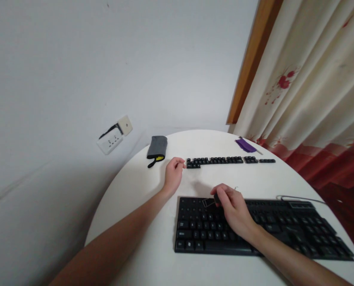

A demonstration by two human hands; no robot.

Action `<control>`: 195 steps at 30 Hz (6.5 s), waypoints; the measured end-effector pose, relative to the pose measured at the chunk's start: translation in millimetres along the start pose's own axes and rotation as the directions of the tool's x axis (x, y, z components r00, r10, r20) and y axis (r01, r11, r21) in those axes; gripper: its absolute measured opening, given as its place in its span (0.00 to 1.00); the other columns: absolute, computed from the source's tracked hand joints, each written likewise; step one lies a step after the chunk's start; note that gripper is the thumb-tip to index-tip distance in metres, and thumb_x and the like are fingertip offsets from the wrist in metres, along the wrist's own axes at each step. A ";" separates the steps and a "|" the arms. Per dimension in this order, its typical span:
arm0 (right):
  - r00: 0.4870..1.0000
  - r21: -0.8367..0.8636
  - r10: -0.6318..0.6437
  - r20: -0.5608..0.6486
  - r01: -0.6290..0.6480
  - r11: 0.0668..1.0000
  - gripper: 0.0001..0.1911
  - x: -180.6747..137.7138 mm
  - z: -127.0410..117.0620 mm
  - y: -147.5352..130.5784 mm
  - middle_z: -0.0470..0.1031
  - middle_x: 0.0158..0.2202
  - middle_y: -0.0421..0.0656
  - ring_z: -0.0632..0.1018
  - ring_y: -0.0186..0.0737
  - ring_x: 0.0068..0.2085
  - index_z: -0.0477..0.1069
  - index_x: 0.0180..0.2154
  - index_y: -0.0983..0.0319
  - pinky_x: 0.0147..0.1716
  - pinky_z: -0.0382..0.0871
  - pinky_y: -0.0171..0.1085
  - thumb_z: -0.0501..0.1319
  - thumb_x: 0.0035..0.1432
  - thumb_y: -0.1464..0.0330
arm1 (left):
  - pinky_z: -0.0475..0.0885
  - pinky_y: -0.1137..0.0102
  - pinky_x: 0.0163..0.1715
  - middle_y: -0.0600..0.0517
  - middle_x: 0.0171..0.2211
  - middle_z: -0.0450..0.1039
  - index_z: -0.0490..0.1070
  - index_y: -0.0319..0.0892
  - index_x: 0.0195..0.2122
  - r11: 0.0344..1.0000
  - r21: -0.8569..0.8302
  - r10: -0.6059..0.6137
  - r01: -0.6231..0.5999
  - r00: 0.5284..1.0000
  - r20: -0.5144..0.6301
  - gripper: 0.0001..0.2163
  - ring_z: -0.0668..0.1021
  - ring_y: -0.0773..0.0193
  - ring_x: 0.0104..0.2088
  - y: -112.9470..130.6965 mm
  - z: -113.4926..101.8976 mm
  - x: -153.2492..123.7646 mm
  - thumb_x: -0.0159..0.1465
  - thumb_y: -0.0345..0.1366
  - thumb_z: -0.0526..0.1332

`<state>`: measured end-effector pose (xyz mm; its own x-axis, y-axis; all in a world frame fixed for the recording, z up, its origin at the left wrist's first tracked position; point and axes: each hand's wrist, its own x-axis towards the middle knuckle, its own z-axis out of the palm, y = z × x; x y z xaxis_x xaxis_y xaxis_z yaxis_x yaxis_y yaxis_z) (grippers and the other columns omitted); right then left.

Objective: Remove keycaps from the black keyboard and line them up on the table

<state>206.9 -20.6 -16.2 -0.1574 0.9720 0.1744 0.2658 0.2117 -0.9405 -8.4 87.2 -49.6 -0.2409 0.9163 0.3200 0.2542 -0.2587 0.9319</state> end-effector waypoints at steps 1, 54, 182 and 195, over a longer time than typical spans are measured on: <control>1.000 -0.002 -0.013 0.012 0.013 1.000 0.21 -0.9 1.1 1.3 0.68 0.25 0.39 0.71 0.38 0.30 0.73 0.34 0.62 0.33 0.64 0.36 0.50 0.69 0.55 | 0.68 0.71 0.31 0.52 0.28 0.75 0.70 0.40 0.35 1.000 0.018 0.009 -0.009 1.000 0.006 0.08 0.76 0.64 0.30 -1.6 -1.2 1.7 0.60 0.28 0.53; 1.000 0.033 0.020 -0.020 -0.019 0.999 0.17 -2.4 6.3 4.9 0.67 0.18 0.38 0.66 0.33 0.19 0.66 0.24 0.60 0.20 0.58 0.34 0.59 0.62 0.58 | 0.71 0.69 0.40 0.49 0.37 0.80 0.77 0.42 0.36 0.930 0.256 0.184 -0.262 0.938 0.293 0.12 0.79 0.60 0.40 26.0 -11.2 -6.6 0.62 0.25 0.53; 0.998 0.155 0.043 -0.037 -0.036 0.987 0.18 13.7 7.4 10.9 0.65 0.20 0.35 0.64 0.31 0.19 0.66 0.28 0.60 0.19 0.58 0.32 0.53 0.66 0.56 | 0.71 0.65 0.48 0.45 0.46 0.74 0.76 0.37 0.37 0.949 -0.145 0.009 0.279 0.438 0.899 0.12 0.78 0.62 0.43 30.8 -3.9 -25.6 0.54 0.36 0.73; 0.995 0.217 0.063 -0.074 -0.045 0.975 0.18 14.5 7.8 12.4 0.66 0.19 0.36 0.63 0.31 0.19 0.66 0.26 0.60 0.18 0.56 0.32 0.55 0.65 0.57 | 0.74 0.66 0.44 0.47 0.36 0.79 0.77 0.36 0.39 0.960 -0.077 -0.079 0.268 0.526 0.847 0.12 0.80 0.63 0.37 28.2 1.2 -30.4 0.57 0.37 0.70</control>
<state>200.5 -4.6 -27.6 -0.0692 0.9883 0.1360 0.0600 0.1402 -0.9883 7.2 52.4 -33.2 0.6461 0.7616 -0.0494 0.1071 -0.0264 0.9939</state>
